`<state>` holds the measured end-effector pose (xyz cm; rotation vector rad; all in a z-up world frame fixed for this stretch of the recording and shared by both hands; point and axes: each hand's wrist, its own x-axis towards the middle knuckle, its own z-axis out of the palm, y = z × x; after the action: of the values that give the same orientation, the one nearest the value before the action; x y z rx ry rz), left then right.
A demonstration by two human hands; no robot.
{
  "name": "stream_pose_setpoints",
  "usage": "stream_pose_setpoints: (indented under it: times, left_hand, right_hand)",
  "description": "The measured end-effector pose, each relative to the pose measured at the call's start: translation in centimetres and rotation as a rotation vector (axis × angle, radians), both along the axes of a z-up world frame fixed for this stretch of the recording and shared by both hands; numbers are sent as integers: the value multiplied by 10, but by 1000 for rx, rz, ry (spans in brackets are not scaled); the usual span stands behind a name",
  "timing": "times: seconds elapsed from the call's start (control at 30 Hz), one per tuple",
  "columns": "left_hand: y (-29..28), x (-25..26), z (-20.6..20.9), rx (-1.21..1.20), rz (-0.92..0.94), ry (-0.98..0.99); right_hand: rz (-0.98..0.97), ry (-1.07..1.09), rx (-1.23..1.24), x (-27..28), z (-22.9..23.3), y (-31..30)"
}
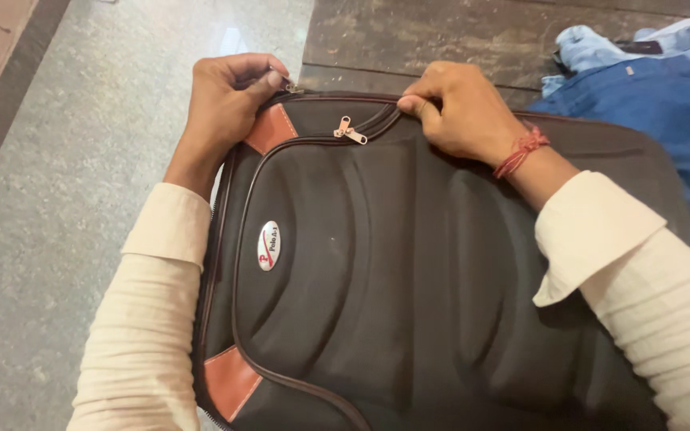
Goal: The person folds a pair of blue trousers and places them into a suitcase, followed by smoothing the interior lining and closing the suitcase zipper.
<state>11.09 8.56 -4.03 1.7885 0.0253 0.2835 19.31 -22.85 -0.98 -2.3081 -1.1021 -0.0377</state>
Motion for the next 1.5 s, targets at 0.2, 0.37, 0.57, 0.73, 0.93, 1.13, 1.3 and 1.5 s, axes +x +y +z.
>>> stream_pose_setpoints:
  times: [0.2,0.37,0.57,0.73,0.93,1.13,1.3,1.5]
  left_hand:
    - [25,-20,-17,-220,116,119]
    - [22,-26,-36,-293,160,35]
    - [19,-16,-25,-183,22,-21]
    - [18,-12,-16,133,-43,-64]
    - [10,-42,-27,140,98,-190]
    - [8,-42,-23,57,198,-183]
    - [13,-60,-15,369,265,-284]
    - [14,-81,-14,305,275,-217]
  right_hand:
    - [12,-22,127,5,-18,-1]
    - [47,-77,91,15,-25,-12]
    - [6,82,-97,14,-4,2]
    - [246,-99,-18,17,-6,65]
    - [68,160,81,-16,-9,96]
    - [74,-18,86,-21,-7,95]
    - [55,-4,41,-17,-10,95]
    - [79,-18,78,-14,-15,93]
